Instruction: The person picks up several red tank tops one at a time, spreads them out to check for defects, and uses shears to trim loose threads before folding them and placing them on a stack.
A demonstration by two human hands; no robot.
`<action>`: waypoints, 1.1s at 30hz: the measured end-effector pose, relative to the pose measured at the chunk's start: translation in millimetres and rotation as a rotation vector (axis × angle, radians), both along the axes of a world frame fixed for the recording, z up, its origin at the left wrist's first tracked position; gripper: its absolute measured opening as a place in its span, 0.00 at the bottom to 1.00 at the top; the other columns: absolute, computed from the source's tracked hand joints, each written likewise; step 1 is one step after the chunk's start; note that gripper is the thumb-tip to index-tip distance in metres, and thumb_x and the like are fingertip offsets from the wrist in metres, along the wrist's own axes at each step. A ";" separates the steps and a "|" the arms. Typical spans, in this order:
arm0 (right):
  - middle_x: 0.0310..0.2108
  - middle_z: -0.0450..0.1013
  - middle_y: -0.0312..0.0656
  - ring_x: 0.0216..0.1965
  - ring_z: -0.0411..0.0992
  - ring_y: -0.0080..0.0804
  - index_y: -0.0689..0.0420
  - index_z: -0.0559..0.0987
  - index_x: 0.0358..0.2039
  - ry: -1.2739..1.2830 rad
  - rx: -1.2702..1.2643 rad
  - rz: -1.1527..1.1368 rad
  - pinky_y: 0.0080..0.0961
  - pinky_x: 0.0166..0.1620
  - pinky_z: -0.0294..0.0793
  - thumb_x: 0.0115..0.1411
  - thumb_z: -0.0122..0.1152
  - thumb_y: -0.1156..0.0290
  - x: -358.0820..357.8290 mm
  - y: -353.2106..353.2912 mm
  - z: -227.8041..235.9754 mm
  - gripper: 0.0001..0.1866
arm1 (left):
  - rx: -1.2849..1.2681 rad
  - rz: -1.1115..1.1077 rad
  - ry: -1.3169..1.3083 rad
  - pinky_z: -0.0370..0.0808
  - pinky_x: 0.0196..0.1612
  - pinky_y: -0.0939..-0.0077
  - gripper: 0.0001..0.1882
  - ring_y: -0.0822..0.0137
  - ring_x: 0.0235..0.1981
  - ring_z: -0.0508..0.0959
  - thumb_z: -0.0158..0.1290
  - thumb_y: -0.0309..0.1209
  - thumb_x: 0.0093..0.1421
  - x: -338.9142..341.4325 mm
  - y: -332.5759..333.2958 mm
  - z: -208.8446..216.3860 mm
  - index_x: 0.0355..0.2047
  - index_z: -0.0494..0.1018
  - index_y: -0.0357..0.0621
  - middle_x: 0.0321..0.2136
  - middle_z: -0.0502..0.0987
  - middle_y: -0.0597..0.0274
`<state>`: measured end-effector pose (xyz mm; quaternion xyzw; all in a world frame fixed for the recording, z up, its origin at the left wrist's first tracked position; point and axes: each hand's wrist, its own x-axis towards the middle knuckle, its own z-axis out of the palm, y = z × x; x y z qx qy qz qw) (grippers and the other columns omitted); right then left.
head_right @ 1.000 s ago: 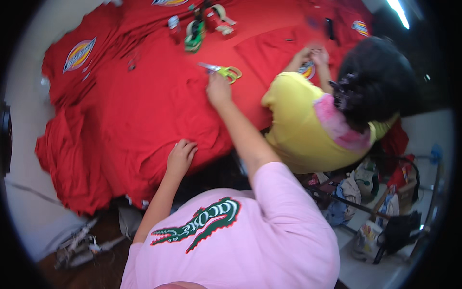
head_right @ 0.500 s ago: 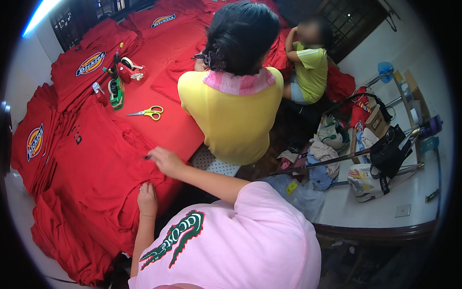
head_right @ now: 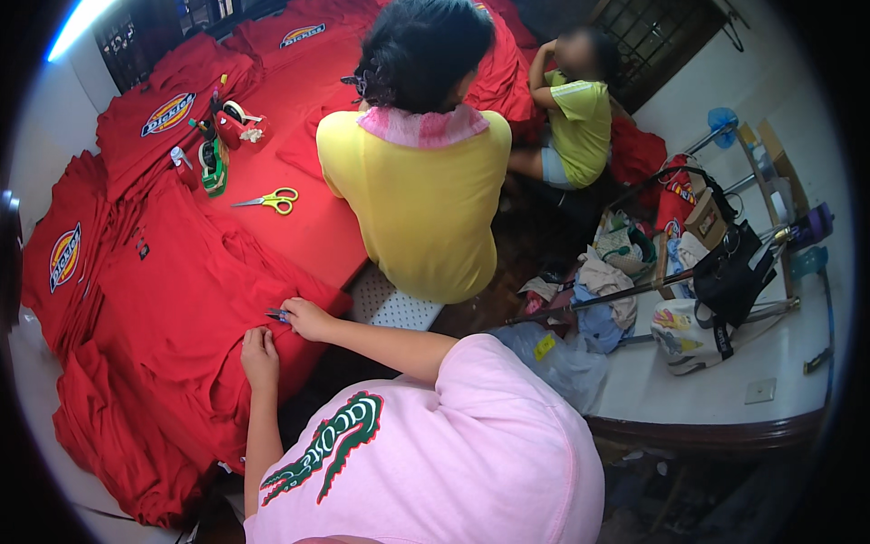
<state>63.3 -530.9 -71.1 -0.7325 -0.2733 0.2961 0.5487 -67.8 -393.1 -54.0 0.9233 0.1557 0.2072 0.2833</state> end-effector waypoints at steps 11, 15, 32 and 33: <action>0.29 0.75 0.42 0.30 0.75 0.31 0.61 0.76 0.45 -0.101 0.121 0.010 0.31 0.39 0.76 0.71 0.50 0.77 -22.0 -11.9 45.2 0.07 | -0.096 -0.008 0.015 0.75 0.41 0.54 0.05 0.45 0.39 0.79 0.58 0.27 0.66 -4.9 -0.6 2.6 0.38 0.76 0.38 0.37 0.77 0.50; 0.32 0.75 0.47 0.35 0.77 0.40 0.61 0.75 0.45 0.024 0.053 0.042 0.36 0.43 0.76 0.70 0.50 0.77 -23.5 -11.6 40.0 0.07 | -0.043 -0.069 0.036 0.76 0.42 0.54 0.06 0.45 0.39 0.79 0.59 0.26 0.64 -2.2 5.0 6.6 0.39 0.76 0.37 0.37 0.77 0.50; 0.39 0.74 0.47 0.36 0.77 0.39 0.62 0.78 0.43 -0.042 -0.033 0.051 0.35 0.42 0.76 0.68 0.56 0.76 -10.6 -17.2 3.9 0.07 | -0.270 0.042 -0.037 0.76 0.39 0.63 0.04 0.54 0.34 0.79 0.59 0.24 0.64 -1.0 2.2 2.6 0.35 0.77 0.35 0.32 0.77 0.52; 0.38 0.74 0.45 0.32 0.77 0.35 0.62 0.78 0.43 0.123 -0.045 0.022 0.32 0.39 0.77 0.68 0.56 0.76 -8.8 -15.9 9.7 0.07 | -0.229 0.030 -0.026 0.76 0.39 0.62 0.04 0.53 0.34 0.79 0.59 0.24 0.64 -1.3 2.9 3.5 0.35 0.77 0.35 0.32 0.78 0.51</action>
